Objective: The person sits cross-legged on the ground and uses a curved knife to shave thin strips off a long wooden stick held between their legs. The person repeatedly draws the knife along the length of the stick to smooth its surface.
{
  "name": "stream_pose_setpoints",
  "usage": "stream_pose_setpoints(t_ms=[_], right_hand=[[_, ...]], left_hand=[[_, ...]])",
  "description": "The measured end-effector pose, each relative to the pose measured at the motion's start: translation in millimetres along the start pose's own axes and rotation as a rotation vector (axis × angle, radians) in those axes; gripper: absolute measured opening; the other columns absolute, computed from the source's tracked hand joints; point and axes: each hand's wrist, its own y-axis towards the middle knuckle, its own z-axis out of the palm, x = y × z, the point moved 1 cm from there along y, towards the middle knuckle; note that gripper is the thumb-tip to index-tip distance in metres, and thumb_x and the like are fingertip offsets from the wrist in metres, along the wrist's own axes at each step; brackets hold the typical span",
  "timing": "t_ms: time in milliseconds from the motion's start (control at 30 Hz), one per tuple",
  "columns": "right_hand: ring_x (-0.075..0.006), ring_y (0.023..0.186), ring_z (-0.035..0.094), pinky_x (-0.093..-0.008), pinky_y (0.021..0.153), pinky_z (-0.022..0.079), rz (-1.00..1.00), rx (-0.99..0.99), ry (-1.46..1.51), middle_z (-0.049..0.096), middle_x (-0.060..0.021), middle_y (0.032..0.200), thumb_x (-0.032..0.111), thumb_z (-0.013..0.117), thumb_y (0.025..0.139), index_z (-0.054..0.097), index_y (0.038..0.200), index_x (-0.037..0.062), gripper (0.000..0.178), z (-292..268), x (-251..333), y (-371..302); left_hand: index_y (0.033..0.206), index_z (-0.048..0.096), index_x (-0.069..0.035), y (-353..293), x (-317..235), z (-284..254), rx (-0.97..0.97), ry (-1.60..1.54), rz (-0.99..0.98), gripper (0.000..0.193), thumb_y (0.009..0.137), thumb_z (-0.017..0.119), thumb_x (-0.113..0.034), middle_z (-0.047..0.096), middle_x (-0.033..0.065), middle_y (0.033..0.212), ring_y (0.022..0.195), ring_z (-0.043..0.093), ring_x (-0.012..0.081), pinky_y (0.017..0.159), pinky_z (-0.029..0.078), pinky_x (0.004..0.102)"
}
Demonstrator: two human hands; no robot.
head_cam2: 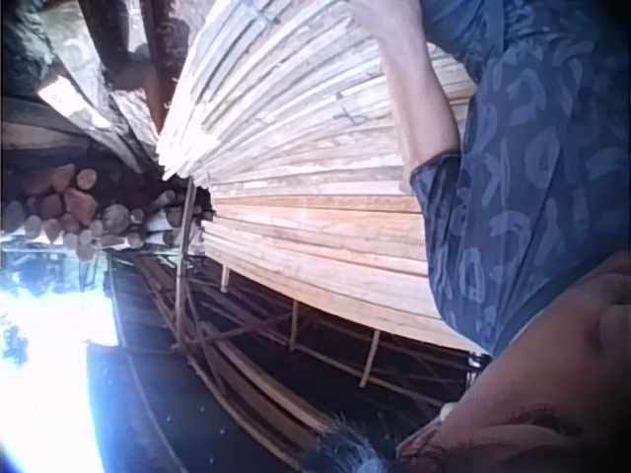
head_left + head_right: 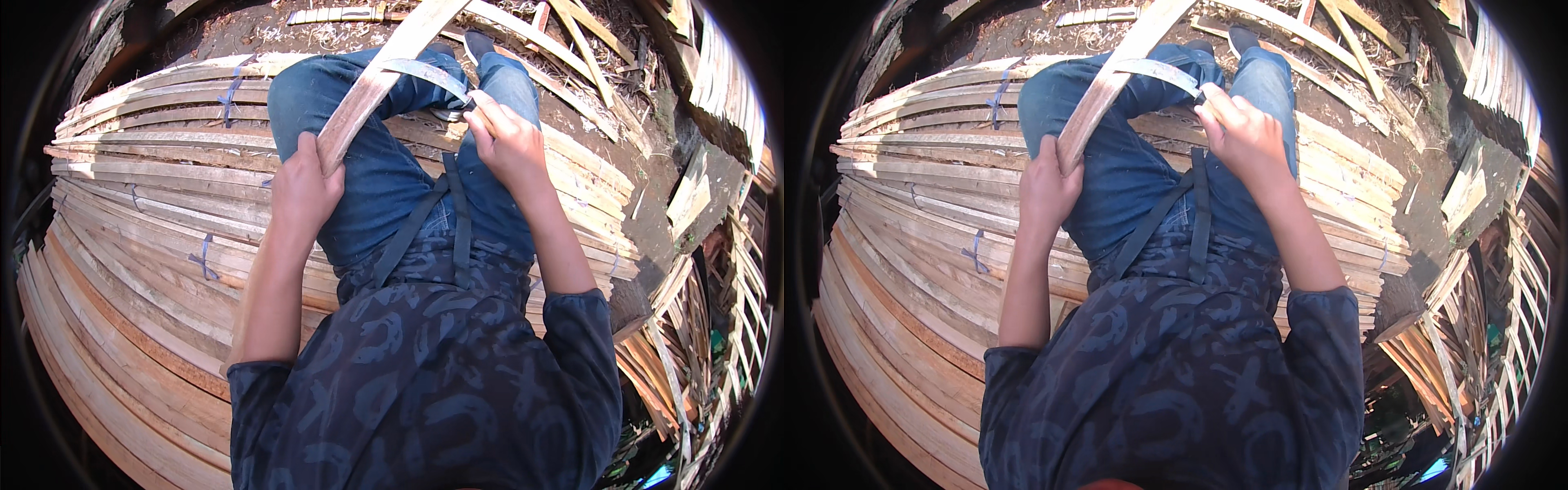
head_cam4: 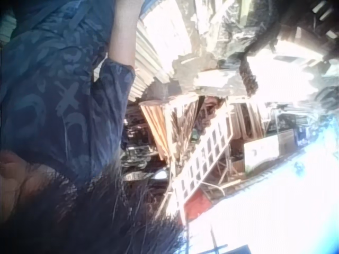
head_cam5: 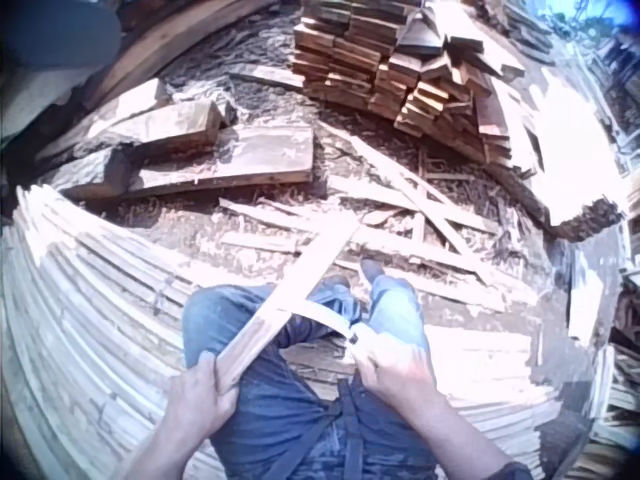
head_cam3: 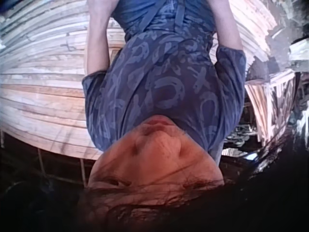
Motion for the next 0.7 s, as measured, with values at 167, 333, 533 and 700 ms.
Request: stream_pose_setpoints(t_ms=[167,333,533,700], right_hand=[[-0.0318,0.062,0.067,-0.0435,0.054,0.054,-0.029,0.084,-0.015,0.065,-0.0101,0.072,0.029,0.066,0.090,0.062,0.119,0.0141,0.033,10.3,28.3,-15.9],[-0.0301,0.055,0.064,-0.0417,0.047,0.051,-0.117,0.010,-0.028,0.061,-0.0076,0.069,0.032,0.064,0.092,0.061,0.116,0.0191,0.028,15.2,1.2,-1.0],[-0.0312,0.055,0.064,-0.0431,0.048,0.051,-0.054,0.091,-0.060,0.060,-0.0077,0.067,0.032,0.064,0.092,0.060,0.118,0.0204,0.029,21.8,25.7,-10.8],[-0.0351,0.072,0.069,-0.0431,0.061,0.055,0.168,-0.117,-0.109,0.070,-0.0148,0.080,0.026,0.064,0.092,0.065,0.114,0.0144,0.026,6.0,-20.2,28.1]], left_hand=[[0.095,0.045,0.000,2.0,-0.7,2.5,0.002,0.056,0.005,0.036,0.079,0.071,-0.019,0.065,0.0288,0.078,0.076,0.064,0.0479,0.067,0.052,0.0528],[0.094,0.046,0.000,5.1,-5.0,1.6,-0.004,0.064,0.004,0.036,0.078,0.072,-0.019,0.065,0.0286,0.076,0.076,0.065,0.0470,0.068,0.053,0.0526],[0.093,0.047,0.000,6.2,-6.3,0.0,0.008,0.075,-0.006,0.036,0.078,0.073,-0.020,0.065,0.0285,0.076,0.075,0.066,0.0461,0.068,0.054,0.0516],[0.095,0.046,0.000,5.6,-4.1,0.6,0.008,0.037,-0.009,0.035,0.079,0.071,-0.019,0.064,0.0301,0.077,0.077,0.063,0.0500,0.067,0.051,0.0549]])
